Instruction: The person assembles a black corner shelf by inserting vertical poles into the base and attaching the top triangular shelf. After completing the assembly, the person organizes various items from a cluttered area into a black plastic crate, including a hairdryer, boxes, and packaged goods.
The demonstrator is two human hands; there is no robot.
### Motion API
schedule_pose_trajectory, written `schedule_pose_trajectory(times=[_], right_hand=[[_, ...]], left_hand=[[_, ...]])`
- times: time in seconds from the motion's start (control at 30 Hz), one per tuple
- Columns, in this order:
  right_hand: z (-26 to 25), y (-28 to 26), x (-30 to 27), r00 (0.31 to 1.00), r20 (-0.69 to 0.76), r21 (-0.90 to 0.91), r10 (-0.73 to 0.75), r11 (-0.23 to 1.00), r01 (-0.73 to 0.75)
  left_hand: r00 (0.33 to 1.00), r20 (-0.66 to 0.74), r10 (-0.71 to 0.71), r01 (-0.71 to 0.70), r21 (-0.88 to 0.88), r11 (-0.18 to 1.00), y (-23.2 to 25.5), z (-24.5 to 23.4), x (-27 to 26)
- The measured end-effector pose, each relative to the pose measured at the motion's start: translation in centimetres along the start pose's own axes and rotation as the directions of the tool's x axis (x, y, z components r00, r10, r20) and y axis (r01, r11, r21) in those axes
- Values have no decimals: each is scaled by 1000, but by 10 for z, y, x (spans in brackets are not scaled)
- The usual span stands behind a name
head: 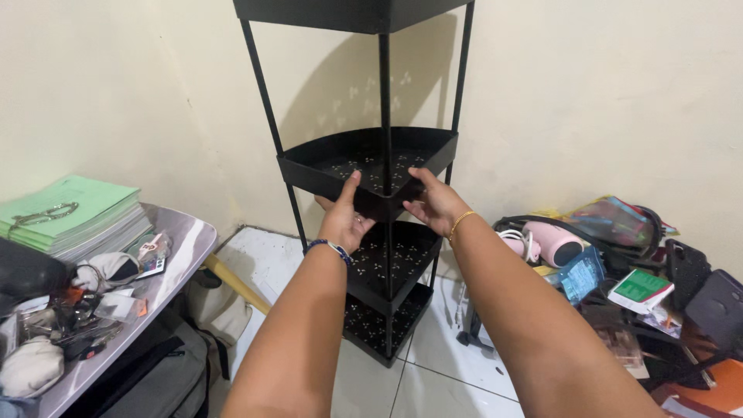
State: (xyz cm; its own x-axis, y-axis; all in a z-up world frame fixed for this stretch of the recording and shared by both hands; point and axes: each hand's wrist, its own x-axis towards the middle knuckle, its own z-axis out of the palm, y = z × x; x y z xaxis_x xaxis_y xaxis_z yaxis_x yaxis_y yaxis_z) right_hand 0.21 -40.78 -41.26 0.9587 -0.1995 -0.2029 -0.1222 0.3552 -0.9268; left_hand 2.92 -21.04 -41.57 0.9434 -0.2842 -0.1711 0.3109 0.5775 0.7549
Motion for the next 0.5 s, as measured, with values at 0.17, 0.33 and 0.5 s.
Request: schedule_pose_trajectory(times=[0.17,0.33,0.5], right_hand=[[14,1,-1,999,8,27,-38,999,38],[24,2,1,998,-5,66,-64,996,64],[22,0,6,999,41,87,-22,996,19]], left_hand=[[997,72,-8,6,19,1000,13,-6,11],[1000,-10,3,-2,109,994,20,-5,10],[998,-41,44,-34,220,975,16,-17,1]])
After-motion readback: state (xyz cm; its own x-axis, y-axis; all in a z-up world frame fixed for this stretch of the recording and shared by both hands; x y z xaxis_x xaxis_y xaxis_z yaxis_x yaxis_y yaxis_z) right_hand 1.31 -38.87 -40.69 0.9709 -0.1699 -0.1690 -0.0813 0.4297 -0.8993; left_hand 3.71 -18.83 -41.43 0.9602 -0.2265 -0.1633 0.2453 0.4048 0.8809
